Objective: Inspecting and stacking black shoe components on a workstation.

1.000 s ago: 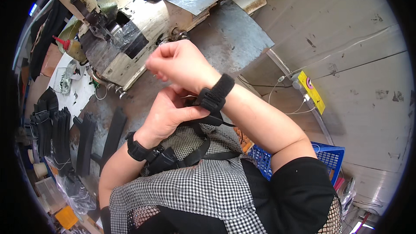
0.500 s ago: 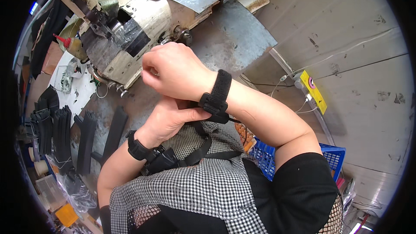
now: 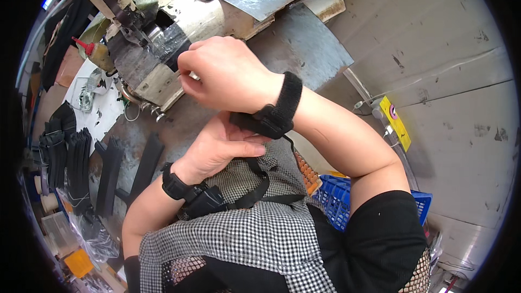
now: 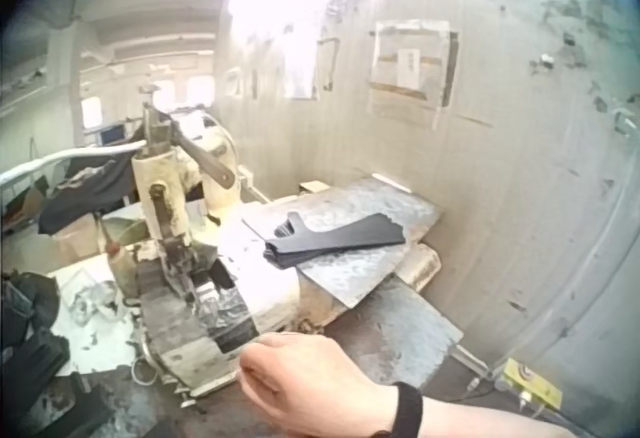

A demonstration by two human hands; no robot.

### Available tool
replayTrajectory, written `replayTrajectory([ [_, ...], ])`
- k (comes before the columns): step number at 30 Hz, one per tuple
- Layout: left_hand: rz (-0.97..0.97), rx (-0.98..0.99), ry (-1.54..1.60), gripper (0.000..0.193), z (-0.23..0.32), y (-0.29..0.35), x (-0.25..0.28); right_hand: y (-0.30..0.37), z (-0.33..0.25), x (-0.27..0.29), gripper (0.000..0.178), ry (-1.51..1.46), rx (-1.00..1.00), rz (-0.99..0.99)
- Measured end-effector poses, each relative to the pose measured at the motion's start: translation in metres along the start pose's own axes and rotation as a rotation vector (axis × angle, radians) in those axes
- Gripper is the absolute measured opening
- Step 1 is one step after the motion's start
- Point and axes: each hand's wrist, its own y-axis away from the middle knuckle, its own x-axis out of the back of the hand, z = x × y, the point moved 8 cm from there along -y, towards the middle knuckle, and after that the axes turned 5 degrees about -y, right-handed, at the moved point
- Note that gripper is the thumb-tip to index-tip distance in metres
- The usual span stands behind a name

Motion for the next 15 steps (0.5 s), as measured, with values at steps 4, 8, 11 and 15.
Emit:
replayTrajectory([
  [4,-0.086,-0.017,-0.010,0.056,0.003,-0.001,0.009,-0.006,-0.018,0.008,0.010,0.080,0.070,-0.033],
  [8,0.080,0.038,0.168,0.040,-0.007,0.001,0.026,-0.003,-0.040,-0.006,0.011,0.071,0.156,-0.097],
  [11,0.150,-0.062,0.361,0.029,-0.003,0.003,0.025,0.012,-0.059,-0.014,0.014,-0.003,0.291,-0.106],
  [15,-0.023,0.174,0.194,0.026,0.002,0.005,0.019,0.015,-0.086,-0.040,0.015,-0.025,0.314,-0.286],
])
